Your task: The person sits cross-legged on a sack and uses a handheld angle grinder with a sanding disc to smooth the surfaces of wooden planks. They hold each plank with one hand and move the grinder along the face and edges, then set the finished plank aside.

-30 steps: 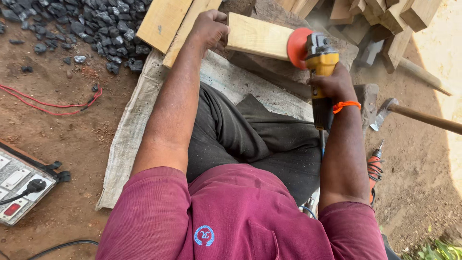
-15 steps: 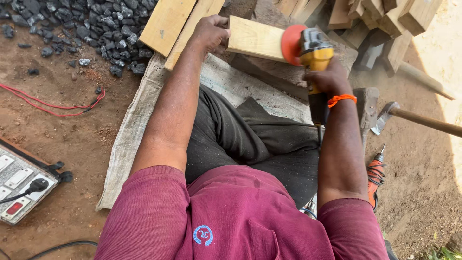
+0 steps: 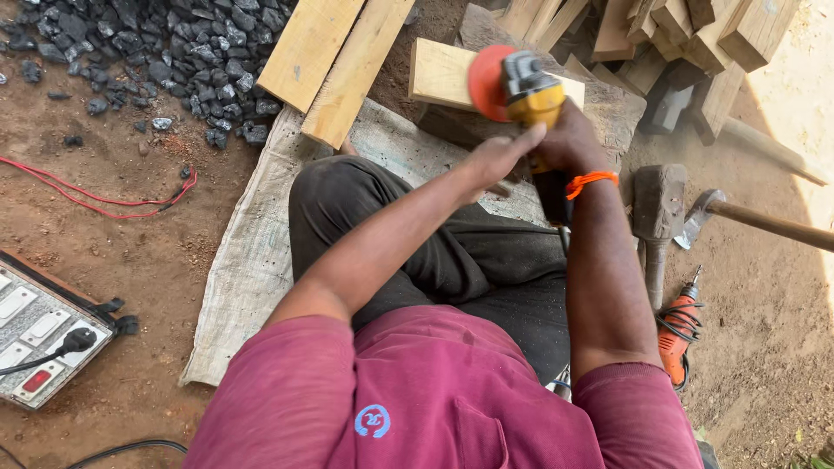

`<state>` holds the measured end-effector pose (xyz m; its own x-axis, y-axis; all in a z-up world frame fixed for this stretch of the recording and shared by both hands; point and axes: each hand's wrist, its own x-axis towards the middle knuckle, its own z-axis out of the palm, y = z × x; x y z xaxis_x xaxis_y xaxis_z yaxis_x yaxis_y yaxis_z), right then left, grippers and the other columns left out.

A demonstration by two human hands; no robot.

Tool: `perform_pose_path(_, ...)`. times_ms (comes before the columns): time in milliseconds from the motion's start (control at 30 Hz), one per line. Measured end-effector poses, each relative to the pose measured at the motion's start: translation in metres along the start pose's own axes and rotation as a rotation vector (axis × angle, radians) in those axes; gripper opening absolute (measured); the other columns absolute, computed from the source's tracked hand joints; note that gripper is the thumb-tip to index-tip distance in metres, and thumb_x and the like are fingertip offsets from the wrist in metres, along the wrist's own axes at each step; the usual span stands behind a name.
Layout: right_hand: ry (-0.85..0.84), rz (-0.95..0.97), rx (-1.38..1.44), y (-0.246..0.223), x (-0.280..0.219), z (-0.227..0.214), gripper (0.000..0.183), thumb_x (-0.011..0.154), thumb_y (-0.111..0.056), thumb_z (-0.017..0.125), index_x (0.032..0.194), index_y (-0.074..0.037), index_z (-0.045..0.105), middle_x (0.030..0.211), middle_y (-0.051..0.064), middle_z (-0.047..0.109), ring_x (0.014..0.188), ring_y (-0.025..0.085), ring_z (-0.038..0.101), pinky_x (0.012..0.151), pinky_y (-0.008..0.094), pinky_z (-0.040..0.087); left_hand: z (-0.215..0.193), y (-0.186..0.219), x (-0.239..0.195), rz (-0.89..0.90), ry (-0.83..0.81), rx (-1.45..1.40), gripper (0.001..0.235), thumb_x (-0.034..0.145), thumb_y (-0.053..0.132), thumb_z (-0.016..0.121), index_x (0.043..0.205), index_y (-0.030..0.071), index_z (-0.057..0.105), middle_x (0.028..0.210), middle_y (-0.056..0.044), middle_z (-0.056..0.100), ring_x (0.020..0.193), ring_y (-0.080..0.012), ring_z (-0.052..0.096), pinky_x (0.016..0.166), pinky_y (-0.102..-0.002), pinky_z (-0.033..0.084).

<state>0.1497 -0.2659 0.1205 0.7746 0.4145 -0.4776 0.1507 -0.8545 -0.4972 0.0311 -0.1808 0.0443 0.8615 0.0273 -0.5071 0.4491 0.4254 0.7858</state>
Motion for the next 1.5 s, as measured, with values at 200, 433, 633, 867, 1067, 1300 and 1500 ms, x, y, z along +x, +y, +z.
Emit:
perform_pose_path(200,-0.007,-0.14,-0.187,0.002,0.012,0.009,0.073,0.076,-0.03,0.083,0.138,-0.005,0.054,0.125,0.017,0.071,0.117,0.03,0.068,0.1,0.04,0.052,0.002,-0.01,0.044,0.154,-0.083,-0.356,0.091,0.079,0.072,0.067,0.136,0.0,0.06,0.123,-0.018,0.071,0.11,-0.0259,0.071,0.093,-0.04,0.059)
perform_pose_path(433,-0.038,-0.158,-0.138,-0.027,0.008,0.012,0.073,0.07,-0.027,0.083,0.135,-0.006,0.056,0.121,0.015,0.072,0.113,0.029,0.07,0.096,0.04,0.055,0.001,-0.01,0.039,0.287,0.104,-0.393,0.079,0.084,0.065,0.066,0.134,0.004,0.061,0.12,-0.011,0.069,0.112,-0.0211,0.066,0.094,-0.034,0.053)
perform_pose_path(633,-0.057,-0.255,-0.318,-0.052,0.018,0.031,0.069,0.08,-0.029,0.083,0.137,-0.003,0.055,0.121,0.021,0.071,0.114,0.035,0.068,0.097,0.043,0.054,-0.024,-0.011,0.022,0.341,0.189,-0.531,0.077,0.086,0.063,0.069,0.131,0.001,0.062,0.118,-0.011,0.069,0.109,-0.0204,0.067,0.093,-0.035,0.054)
perform_pose_path(867,-0.031,-0.29,-0.056,0.007,0.013,0.014,0.063,0.078,-0.019,0.085,0.133,-0.003,0.059,0.118,0.014,0.074,0.109,0.025,0.07,0.094,0.039,0.054,0.002,-0.001,0.027,0.23,-0.015,-0.352,0.085,0.084,0.07,0.066,0.131,0.0,0.062,0.119,-0.017,0.072,0.097,-0.0206,0.075,0.076,-0.035,0.066)
perform_pose_path(1067,0.016,-0.146,0.327,0.08,-0.001,-0.03,0.056,0.072,-0.003,0.08,0.126,-0.007,0.065,0.111,0.005,0.073,0.094,0.016,0.07,0.08,0.033,0.058,-0.008,0.013,0.02,0.24,-0.098,0.807,0.073,0.082,0.078,0.064,0.104,0.011,0.084,0.092,-0.008,0.078,0.082,-0.0158,0.073,0.074,-0.035,0.058)
perform_pose_path(1300,0.213,-0.067,0.249,0.127,-0.046,-0.07,0.051,0.074,-0.004,0.084,0.122,-0.005,0.065,0.108,0.006,0.071,0.091,0.017,0.069,0.078,0.034,0.058,-0.12,0.031,0.052,0.458,1.117,0.438,0.068,0.101,0.043,0.059,0.153,0.006,0.035,0.16,-0.021,0.039,0.148,-0.0343,0.042,0.121,-0.05,0.037)
perform_pose_path(1500,0.216,-0.052,0.303,0.142,-0.044,-0.077,0.05,0.073,-0.003,0.083,0.12,-0.005,0.065,0.107,0.006,0.072,0.091,0.018,0.07,0.079,0.034,0.058,-0.094,0.014,0.058,0.185,0.617,0.328,0.079,0.097,0.032,0.054,0.159,0.006,0.011,0.169,-0.015,0.01,0.152,-0.0339,0.018,0.121,-0.053,0.021)
